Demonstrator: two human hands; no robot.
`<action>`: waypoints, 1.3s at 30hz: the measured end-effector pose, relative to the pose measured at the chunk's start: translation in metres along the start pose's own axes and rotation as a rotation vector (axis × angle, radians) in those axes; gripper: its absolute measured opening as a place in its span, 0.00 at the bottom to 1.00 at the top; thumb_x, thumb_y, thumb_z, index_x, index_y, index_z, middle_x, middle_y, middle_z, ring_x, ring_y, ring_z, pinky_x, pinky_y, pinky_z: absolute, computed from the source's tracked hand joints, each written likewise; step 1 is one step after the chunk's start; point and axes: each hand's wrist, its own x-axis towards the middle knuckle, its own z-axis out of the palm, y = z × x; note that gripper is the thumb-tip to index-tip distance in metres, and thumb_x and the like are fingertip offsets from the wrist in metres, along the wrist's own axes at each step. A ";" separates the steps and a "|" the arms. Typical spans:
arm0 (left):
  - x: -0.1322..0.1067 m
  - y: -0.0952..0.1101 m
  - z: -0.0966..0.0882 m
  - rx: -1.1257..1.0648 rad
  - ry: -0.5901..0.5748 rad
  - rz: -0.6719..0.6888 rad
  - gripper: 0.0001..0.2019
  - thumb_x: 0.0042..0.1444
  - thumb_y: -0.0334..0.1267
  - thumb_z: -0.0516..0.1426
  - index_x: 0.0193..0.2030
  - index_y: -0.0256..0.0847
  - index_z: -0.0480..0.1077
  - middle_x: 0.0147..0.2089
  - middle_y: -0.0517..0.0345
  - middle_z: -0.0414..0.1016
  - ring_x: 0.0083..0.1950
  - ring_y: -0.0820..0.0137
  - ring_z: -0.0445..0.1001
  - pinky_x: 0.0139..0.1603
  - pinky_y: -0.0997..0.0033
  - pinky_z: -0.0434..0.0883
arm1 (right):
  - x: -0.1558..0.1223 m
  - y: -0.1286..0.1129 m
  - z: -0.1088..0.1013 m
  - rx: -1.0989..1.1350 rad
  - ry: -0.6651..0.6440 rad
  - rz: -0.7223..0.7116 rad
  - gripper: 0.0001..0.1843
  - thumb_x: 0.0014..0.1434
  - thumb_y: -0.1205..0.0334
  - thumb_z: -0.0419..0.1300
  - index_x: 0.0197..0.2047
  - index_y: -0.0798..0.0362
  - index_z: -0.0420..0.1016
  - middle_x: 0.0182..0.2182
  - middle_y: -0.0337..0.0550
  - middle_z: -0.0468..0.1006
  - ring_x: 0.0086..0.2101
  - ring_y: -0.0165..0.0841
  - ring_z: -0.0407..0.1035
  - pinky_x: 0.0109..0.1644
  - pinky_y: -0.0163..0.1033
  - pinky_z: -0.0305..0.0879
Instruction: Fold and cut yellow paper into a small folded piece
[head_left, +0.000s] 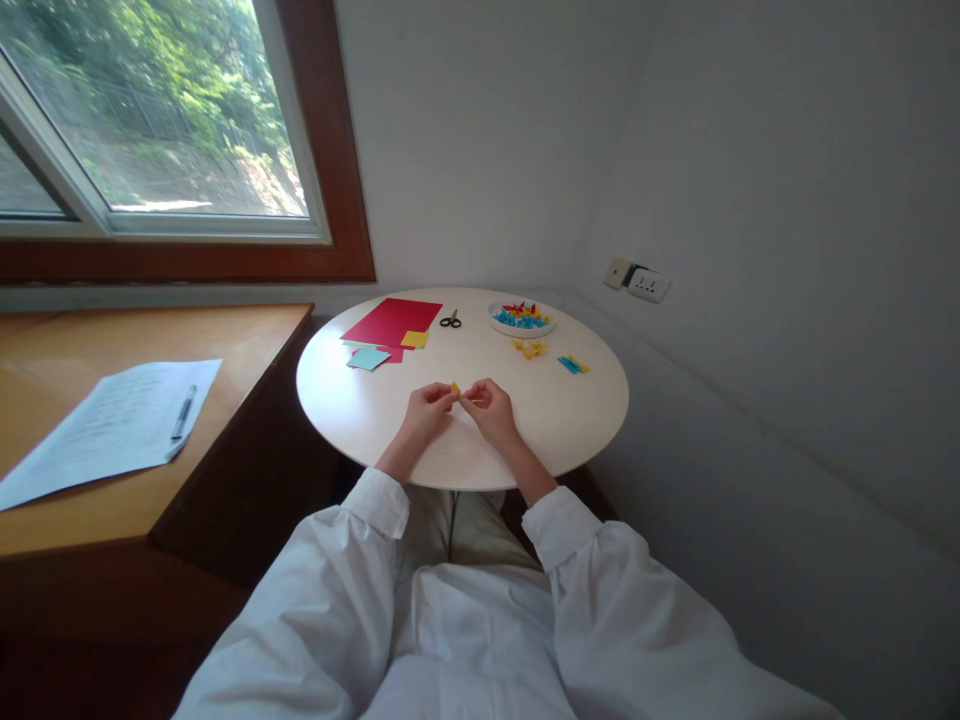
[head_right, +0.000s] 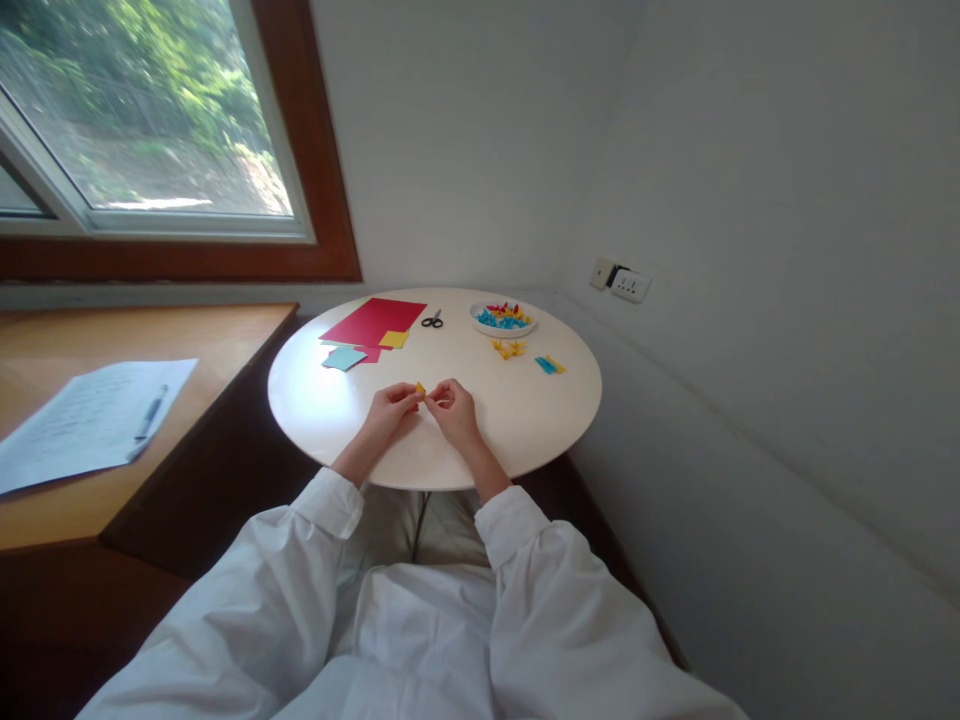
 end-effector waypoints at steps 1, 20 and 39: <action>0.000 0.000 0.000 -0.002 0.001 0.005 0.09 0.38 0.40 0.62 0.25 0.36 0.73 0.26 0.57 0.72 0.29 0.73 0.67 0.31 0.73 0.62 | 0.000 0.000 0.000 -0.010 -0.002 0.003 0.12 0.43 0.58 0.62 0.26 0.52 0.62 0.24 0.35 0.69 0.26 0.28 0.67 0.31 0.34 0.66; -0.001 0.001 0.001 -0.079 -0.026 0.028 0.09 0.37 0.39 0.63 0.24 0.35 0.72 0.24 0.58 0.71 0.27 0.74 0.67 0.31 0.73 0.62 | 0.002 0.011 -0.001 -0.099 -0.230 0.031 0.10 0.47 0.56 0.59 0.23 0.55 0.74 0.23 0.39 0.76 0.26 0.30 0.67 0.34 0.37 0.63; -0.005 0.001 0.000 -0.170 -0.078 -0.047 0.12 0.38 0.42 0.64 0.22 0.35 0.71 0.23 0.57 0.70 0.25 0.74 0.67 0.28 0.73 0.64 | 0.000 0.009 -0.002 -0.102 -0.262 0.009 0.14 0.45 0.52 0.61 0.21 0.54 0.71 0.20 0.36 0.72 0.24 0.29 0.64 0.29 0.35 0.61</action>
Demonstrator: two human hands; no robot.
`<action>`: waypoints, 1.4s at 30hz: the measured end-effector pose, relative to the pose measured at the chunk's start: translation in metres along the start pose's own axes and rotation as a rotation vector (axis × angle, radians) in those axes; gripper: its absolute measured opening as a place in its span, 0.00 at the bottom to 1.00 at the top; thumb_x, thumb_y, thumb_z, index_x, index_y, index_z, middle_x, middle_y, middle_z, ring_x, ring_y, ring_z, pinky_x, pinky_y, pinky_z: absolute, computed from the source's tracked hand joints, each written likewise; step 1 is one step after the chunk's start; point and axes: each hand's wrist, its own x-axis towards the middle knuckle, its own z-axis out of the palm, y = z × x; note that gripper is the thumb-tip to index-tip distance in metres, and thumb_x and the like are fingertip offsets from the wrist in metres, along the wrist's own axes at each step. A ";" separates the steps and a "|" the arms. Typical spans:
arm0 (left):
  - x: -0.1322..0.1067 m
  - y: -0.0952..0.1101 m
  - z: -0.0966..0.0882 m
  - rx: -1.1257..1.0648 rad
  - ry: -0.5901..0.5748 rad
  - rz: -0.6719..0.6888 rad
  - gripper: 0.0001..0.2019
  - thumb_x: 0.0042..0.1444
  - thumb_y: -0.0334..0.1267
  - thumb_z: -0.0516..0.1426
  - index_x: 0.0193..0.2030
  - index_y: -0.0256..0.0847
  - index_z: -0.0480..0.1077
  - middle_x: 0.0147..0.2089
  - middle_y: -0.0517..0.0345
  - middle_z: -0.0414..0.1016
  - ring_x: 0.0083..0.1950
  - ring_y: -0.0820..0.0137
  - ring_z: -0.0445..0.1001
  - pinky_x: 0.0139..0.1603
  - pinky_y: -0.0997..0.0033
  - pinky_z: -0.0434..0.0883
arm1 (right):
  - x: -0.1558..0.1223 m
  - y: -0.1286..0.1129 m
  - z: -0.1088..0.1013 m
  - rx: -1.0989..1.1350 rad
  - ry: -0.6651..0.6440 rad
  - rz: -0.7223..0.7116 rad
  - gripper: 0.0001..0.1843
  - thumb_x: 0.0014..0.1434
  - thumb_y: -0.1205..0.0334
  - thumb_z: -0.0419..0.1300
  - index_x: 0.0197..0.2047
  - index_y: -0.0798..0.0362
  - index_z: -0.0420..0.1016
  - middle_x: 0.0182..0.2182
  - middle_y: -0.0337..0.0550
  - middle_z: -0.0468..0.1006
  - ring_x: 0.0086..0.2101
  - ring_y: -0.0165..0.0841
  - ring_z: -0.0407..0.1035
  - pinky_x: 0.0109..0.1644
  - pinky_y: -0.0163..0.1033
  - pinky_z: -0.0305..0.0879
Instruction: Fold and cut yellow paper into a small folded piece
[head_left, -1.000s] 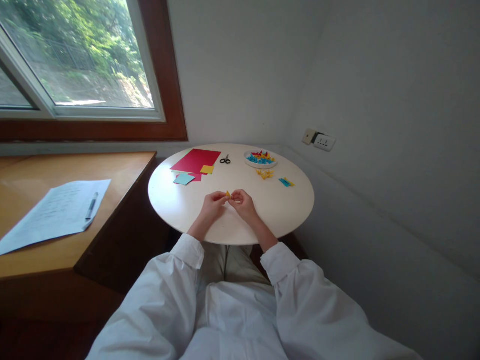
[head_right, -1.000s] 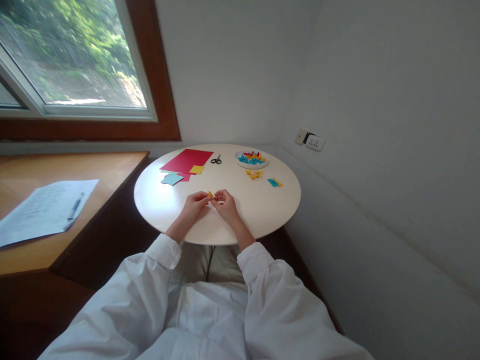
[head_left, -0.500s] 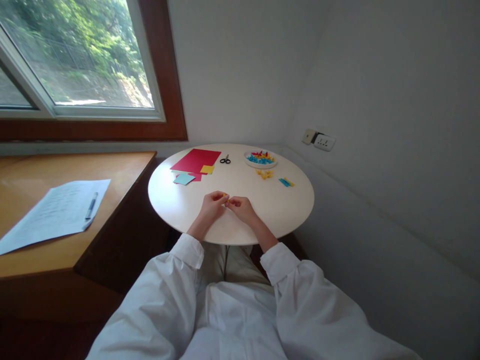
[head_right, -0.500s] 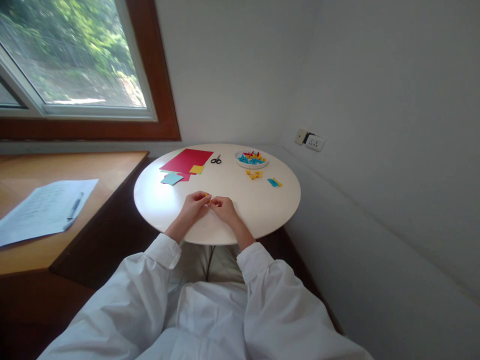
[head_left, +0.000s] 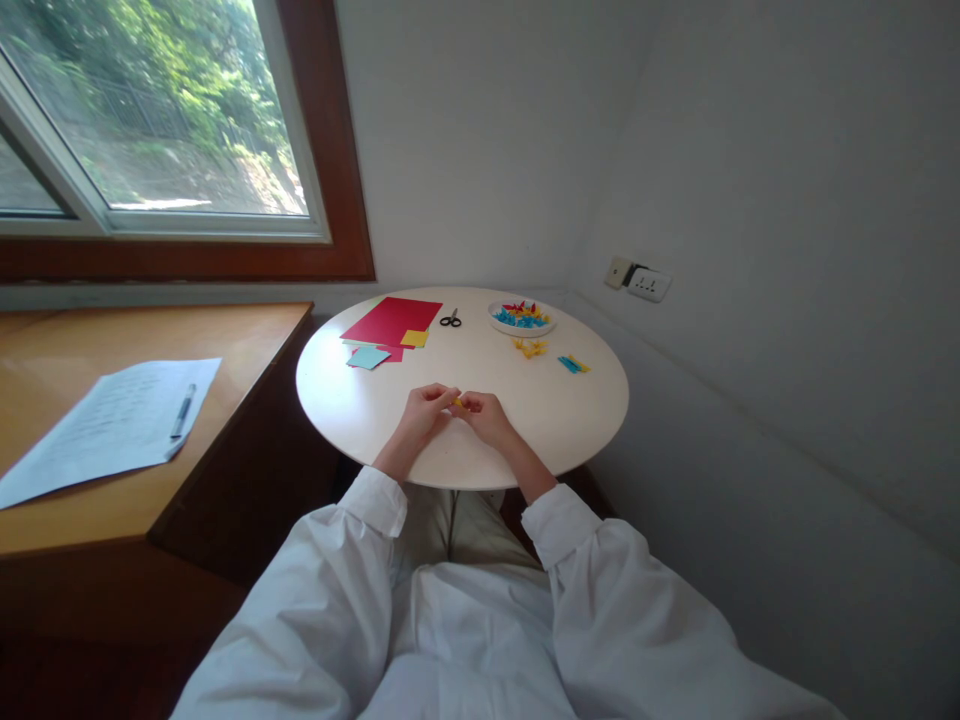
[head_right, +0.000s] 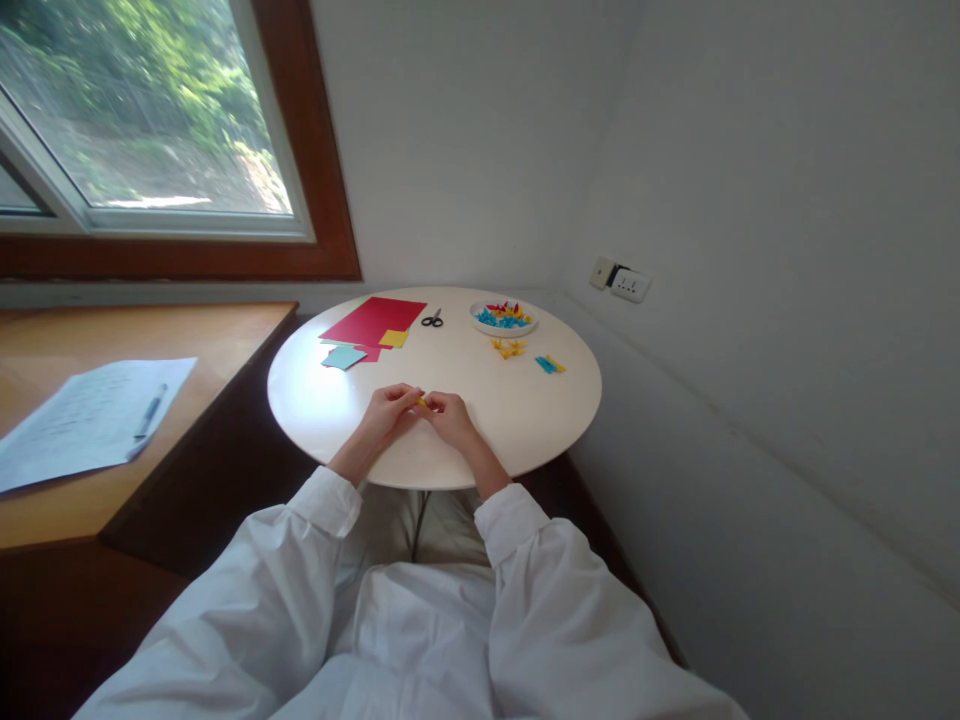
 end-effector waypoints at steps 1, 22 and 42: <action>-0.001 0.000 0.000 -0.006 -0.001 -0.003 0.12 0.38 0.42 0.63 0.22 0.35 0.71 0.22 0.58 0.70 0.25 0.75 0.67 0.28 0.73 0.64 | 0.000 0.000 0.000 -0.004 -0.002 0.001 0.13 0.44 0.52 0.61 0.20 0.54 0.70 0.19 0.36 0.71 0.23 0.28 0.63 0.29 0.34 0.60; -0.003 0.004 0.003 -0.071 0.003 -0.067 0.12 0.35 0.40 0.65 0.18 0.35 0.67 0.18 0.62 0.66 0.21 0.77 0.64 0.25 0.74 0.61 | -0.003 -0.005 0.001 0.020 -0.039 0.027 0.14 0.47 0.52 0.60 0.23 0.55 0.75 0.21 0.38 0.75 0.23 0.29 0.65 0.29 0.35 0.61; 0.004 -0.003 -0.003 0.024 0.098 0.018 0.12 0.35 0.41 0.65 0.19 0.35 0.68 0.19 0.62 0.67 0.21 0.78 0.63 0.26 0.75 0.58 | -0.001 -0.005 0.001 0.072 0.031 0.057 0.12 0.45 0.54 0.62 0.28 0.55 0.76 0.27 0.44 0.79 0.29 0.33 0.71 0.35 0.38 0.65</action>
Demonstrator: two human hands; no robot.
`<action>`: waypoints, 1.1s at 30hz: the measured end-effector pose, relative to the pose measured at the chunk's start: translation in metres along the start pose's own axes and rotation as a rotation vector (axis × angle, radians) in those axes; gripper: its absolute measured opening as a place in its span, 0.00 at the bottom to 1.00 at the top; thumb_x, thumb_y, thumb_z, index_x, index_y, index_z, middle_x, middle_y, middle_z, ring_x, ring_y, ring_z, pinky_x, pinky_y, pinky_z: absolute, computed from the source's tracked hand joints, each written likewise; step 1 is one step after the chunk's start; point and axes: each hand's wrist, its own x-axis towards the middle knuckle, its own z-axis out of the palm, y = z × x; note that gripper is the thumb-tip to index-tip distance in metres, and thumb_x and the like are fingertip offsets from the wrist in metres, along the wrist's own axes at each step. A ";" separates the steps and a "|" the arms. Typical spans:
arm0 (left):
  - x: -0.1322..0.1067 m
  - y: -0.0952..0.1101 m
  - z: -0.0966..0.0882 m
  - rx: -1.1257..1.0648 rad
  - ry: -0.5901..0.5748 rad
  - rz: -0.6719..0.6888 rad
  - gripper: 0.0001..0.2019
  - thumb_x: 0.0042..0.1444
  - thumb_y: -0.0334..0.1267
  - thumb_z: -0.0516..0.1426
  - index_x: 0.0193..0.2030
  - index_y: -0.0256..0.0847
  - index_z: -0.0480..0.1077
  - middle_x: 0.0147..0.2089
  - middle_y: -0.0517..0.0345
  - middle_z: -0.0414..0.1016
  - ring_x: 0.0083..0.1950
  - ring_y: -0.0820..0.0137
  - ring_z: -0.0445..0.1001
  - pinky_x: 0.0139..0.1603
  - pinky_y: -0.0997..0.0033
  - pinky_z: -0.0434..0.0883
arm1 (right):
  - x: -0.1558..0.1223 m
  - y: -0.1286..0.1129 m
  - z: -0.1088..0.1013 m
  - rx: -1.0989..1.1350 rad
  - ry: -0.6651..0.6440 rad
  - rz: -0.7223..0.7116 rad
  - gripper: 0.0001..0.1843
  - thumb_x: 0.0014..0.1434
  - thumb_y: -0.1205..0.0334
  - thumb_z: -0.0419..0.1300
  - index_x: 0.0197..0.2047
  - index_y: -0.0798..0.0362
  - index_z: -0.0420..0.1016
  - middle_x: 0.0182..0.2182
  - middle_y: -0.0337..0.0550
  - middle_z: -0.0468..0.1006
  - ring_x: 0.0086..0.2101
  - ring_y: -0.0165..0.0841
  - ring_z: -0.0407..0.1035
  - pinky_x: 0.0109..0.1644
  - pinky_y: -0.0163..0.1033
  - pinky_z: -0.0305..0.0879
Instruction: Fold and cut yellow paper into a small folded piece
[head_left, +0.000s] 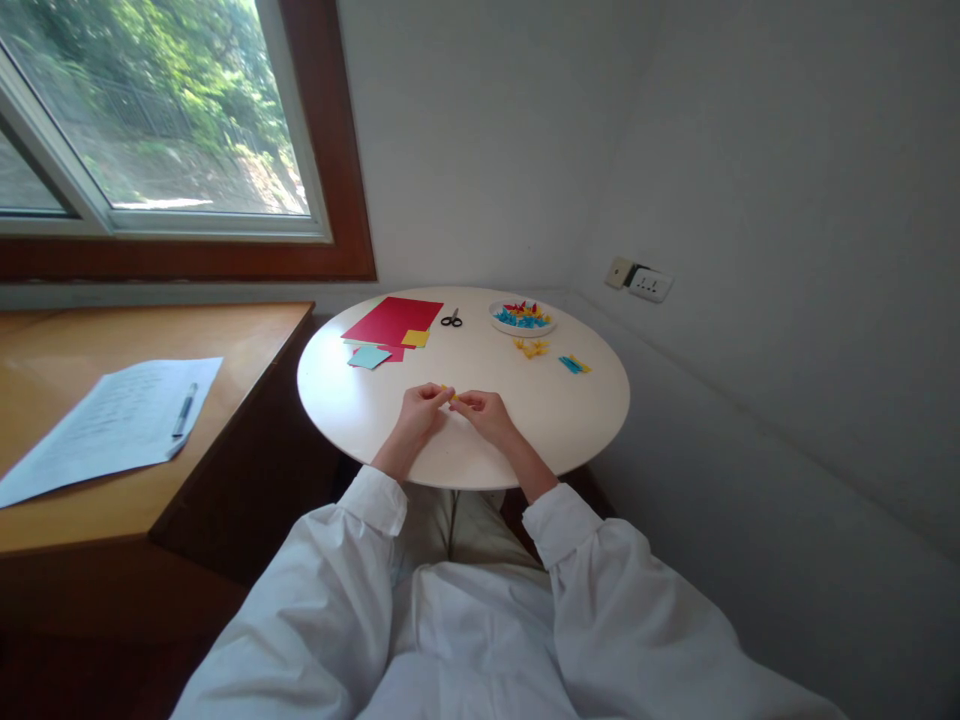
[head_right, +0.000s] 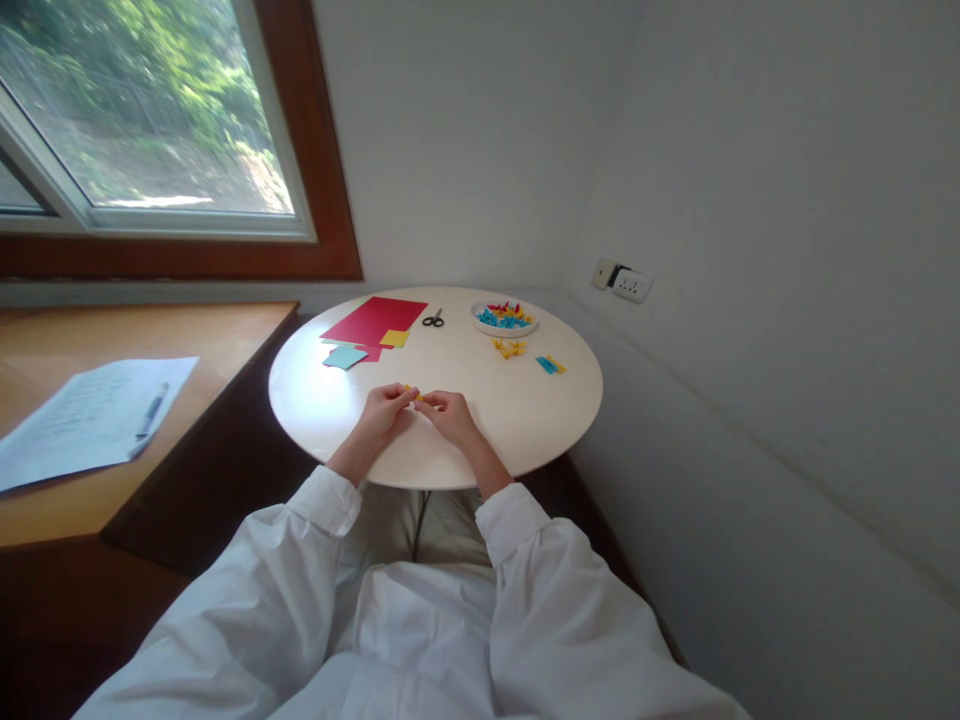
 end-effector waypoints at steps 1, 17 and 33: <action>0.000 0.001 0.000 0.004 0.002 0.004 0.12 0.35 0.41 0.65 0.19 0.35 0.69 0.19 0.62 0.68 0.22 0.78 0.63 0.26 0.75 0.58 | 0.000 0.000 0.000 0.003 0.007 -0.001 0.12 0.45 0.54 0.62 0.27 0.55 0.76 0.27 0.44 0.79 0.29 0.33 0.71 0.36 0.38 0.65; -0.001 0.002 -0.002 0.051 -0.071 -0.034 0.13 0.37 0.42 0.64 0.27 0.33 0.75 0.29 0.54 0.75 0.31 0.71 0.68 0.36 0.71 0.62 | -0.001 -0.009 -0.002 -0.013 0.159 -0.050 0.15 0.50 0.52 0.57 0.23 0.55 0.73 0.23 0.43 0.77 0.27 0.32 0.70 0.34 0.37 0.66; -0.002 0.020 0.003 -0.087 -0.201 -0.125 0.12 0.38 0.40 0.64 0.29 0.36 0.73 0.30 0.57 0.72 0.31 0.76 0.67 0.34 0.74 0.63 | 0.001 -0.027 -0.006 -0.256 0.241 -0.263 0.07 0.49 0.63 0.58 0.34 0.53 0.70 0.30 0.41 0.75 0.32 0.32 0.69 0.34 0.36 0.64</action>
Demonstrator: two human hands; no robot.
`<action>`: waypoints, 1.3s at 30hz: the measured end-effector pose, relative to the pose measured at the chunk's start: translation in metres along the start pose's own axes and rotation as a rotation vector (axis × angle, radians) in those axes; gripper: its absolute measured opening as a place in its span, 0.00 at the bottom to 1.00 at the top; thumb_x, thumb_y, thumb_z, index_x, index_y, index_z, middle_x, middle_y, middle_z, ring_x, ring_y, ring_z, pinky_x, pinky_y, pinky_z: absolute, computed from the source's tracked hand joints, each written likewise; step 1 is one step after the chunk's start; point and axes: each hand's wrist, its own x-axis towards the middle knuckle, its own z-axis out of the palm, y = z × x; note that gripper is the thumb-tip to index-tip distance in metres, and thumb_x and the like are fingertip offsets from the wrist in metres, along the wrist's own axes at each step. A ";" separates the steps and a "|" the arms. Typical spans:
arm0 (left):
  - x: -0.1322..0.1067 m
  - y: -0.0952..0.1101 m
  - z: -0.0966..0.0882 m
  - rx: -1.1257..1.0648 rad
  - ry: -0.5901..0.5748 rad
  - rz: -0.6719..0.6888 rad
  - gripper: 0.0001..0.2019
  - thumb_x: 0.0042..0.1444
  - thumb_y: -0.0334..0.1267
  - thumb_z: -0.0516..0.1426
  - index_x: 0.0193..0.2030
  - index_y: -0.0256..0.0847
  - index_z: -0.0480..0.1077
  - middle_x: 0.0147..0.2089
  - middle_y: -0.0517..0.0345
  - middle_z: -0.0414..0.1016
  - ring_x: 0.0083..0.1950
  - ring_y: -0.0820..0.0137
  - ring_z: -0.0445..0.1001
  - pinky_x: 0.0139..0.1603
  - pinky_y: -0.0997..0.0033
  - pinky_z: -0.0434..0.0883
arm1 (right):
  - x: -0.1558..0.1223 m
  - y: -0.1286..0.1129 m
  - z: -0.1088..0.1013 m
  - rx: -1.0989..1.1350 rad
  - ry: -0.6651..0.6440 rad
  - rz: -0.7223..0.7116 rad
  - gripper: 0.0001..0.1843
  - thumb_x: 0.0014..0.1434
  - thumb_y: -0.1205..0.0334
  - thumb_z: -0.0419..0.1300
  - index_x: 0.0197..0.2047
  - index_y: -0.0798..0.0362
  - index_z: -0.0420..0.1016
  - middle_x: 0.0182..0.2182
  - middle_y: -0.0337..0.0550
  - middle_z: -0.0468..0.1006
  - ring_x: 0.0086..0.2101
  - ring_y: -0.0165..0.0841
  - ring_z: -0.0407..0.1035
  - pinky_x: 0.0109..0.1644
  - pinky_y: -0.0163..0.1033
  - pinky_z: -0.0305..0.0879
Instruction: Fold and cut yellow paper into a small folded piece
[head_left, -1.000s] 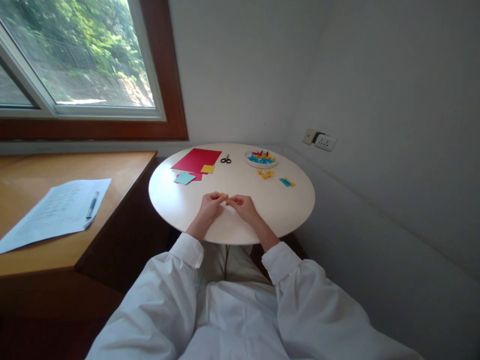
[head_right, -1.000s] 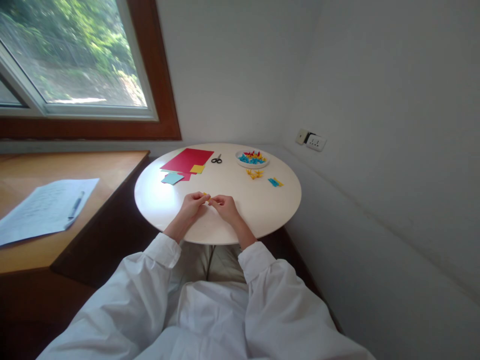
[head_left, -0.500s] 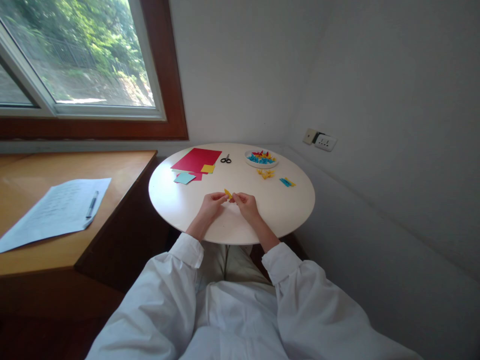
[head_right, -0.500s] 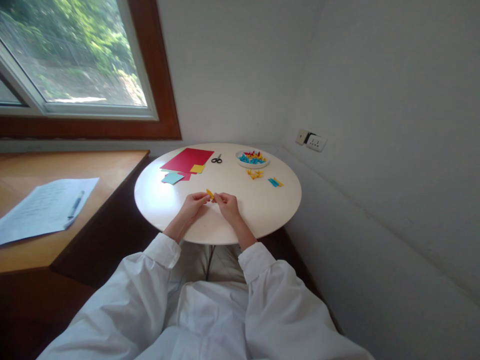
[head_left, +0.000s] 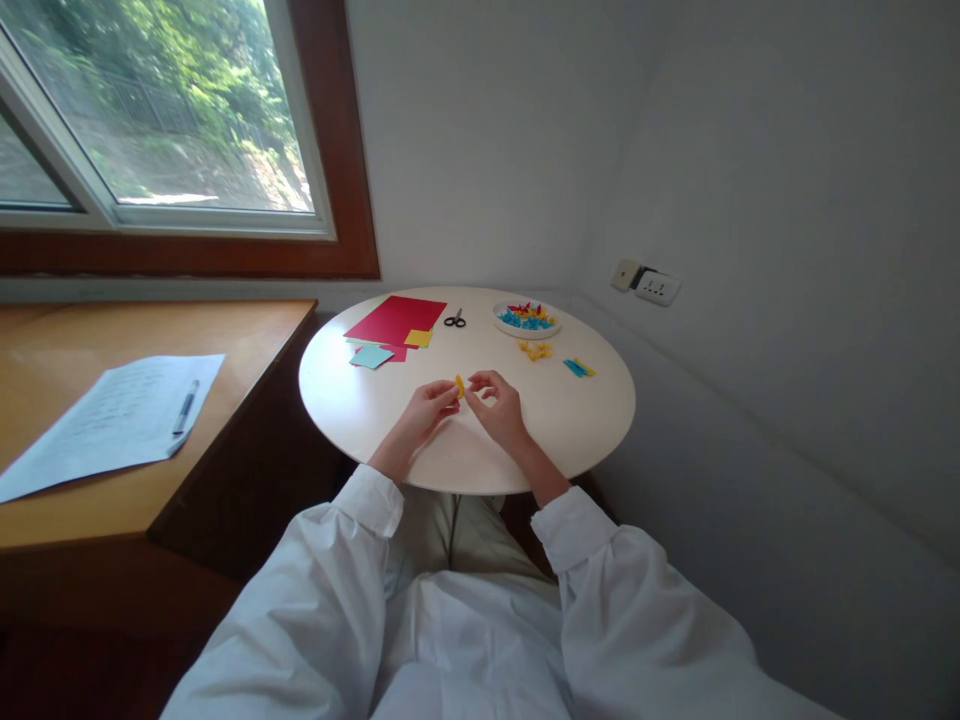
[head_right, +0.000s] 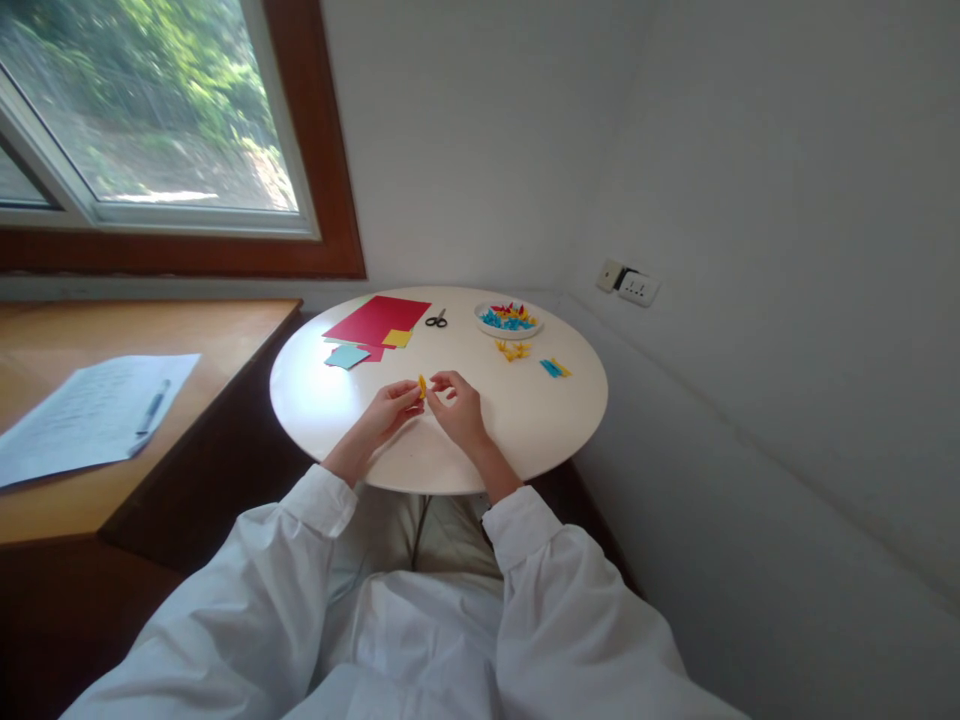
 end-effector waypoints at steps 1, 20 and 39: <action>0.001 0.003 0.000 0.001 -0.016 -0.001 0.12 0.38 0.40 0.65 0.29 0.35 0.73 0.31 0.56 0.72 0.32 0.75 0.68 0.36 0.73 0.64 | 0.003 -0.002 -0.002 -0.017 -0.023 -0.021 0.08 0.49 0.64 0.58 0.36 0.53 0.70 0.31 0.42 0.75 0.32 0.32 0.70 0.34 0.37 0.64; 0.062 0.045 -0.009 0.300 -0.171 0.059 0.08 0.44 0.40 0.61 0.27 0.35 0.72 0.28 0.57 0.69 0.32 0.73 0.68 0.38 0.69 0.64 | 0.062 0.004 -0.015 -0.145 -0.057 -0.273 0.12 0.51 0.67 0.58 0.41 0.50 0.73 0.35 0.44 0.77 0.35 0.33 0.69 0.34 0.39 0.67; 0.125 0.050 -0.025 0.565 -0.377 0.058 0.07 0.47 0.40 0.57 0.26 0.38 0.71 0.25 0.58 0.66 0.29 0.71 0.65 0.31 0.72 0.63 | 0.109 0.043 -0.017 -0.159 -0.194 -0.096 0.06 0.47 0.64 0.62 0.32 0.51 0.71 0.31 0.41 0.75 0.32 0.31 0.69 0.33 0.37 0.66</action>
